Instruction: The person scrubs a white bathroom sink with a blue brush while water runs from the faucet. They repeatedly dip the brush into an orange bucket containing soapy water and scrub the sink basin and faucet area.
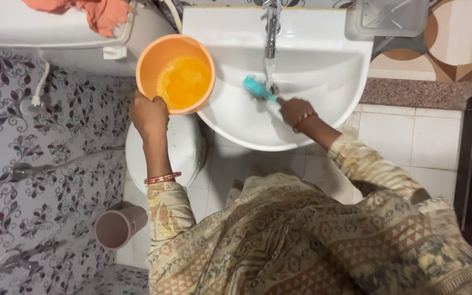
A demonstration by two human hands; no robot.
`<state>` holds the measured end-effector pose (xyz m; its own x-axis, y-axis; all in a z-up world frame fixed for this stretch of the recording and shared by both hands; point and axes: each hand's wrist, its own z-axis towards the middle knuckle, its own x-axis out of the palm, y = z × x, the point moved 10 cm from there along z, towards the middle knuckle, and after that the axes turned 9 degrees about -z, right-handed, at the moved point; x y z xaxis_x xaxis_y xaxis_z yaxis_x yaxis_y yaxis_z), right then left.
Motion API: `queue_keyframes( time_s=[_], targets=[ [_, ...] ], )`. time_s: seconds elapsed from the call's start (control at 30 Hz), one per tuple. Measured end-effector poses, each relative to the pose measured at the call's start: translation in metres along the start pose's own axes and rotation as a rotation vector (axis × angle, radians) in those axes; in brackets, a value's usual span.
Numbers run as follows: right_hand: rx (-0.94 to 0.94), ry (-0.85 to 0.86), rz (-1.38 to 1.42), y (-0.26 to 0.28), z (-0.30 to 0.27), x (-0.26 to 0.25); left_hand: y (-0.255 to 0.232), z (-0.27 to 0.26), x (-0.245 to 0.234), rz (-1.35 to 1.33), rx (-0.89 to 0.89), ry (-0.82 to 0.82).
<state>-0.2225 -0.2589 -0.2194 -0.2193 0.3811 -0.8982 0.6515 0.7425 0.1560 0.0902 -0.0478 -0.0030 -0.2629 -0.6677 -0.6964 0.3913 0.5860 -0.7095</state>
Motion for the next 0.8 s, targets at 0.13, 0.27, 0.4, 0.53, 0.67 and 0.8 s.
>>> queue_keyframes(
  time_s=[0.13, 0.27, 0.4, 0.53, 0.67, 0.8],
  targets=[
    [-0.123, 0.040, -0.003, 0.028, 0.013, 0.011, 0.010, 0.004, 0.000, -0.003, -0.119, 0.050],
    [-0.163, 0.098, -0.061, 0.008, -0.009, 0.022, 0.007, -0.002, 0.002, -0.007, -0.109, 0.038],
    [0.186, 0.056, -0.133, -0.080, -0.035, -0.004, 0.003, 0.005, -0.004, 0.008, -0.140, 0.023],
    [0.217, 0.004, -0.089, -0.077, -0.048, -0.009, 0.009, -0.002, 0.001, -0.056, -0.126, 0.033],
    [-0.061, 0.095, 0.190, 0.034, -0.041, 0.004, 0.009, -0.007, -0.003, -0.059, -0.166, 0.040],
    [-0.157, 0.230, 0.302, 0.033, -0.086, -0.004, 0.004, -0.007, -0.007, -0.125, -0.190, 0.058]
  ],
)
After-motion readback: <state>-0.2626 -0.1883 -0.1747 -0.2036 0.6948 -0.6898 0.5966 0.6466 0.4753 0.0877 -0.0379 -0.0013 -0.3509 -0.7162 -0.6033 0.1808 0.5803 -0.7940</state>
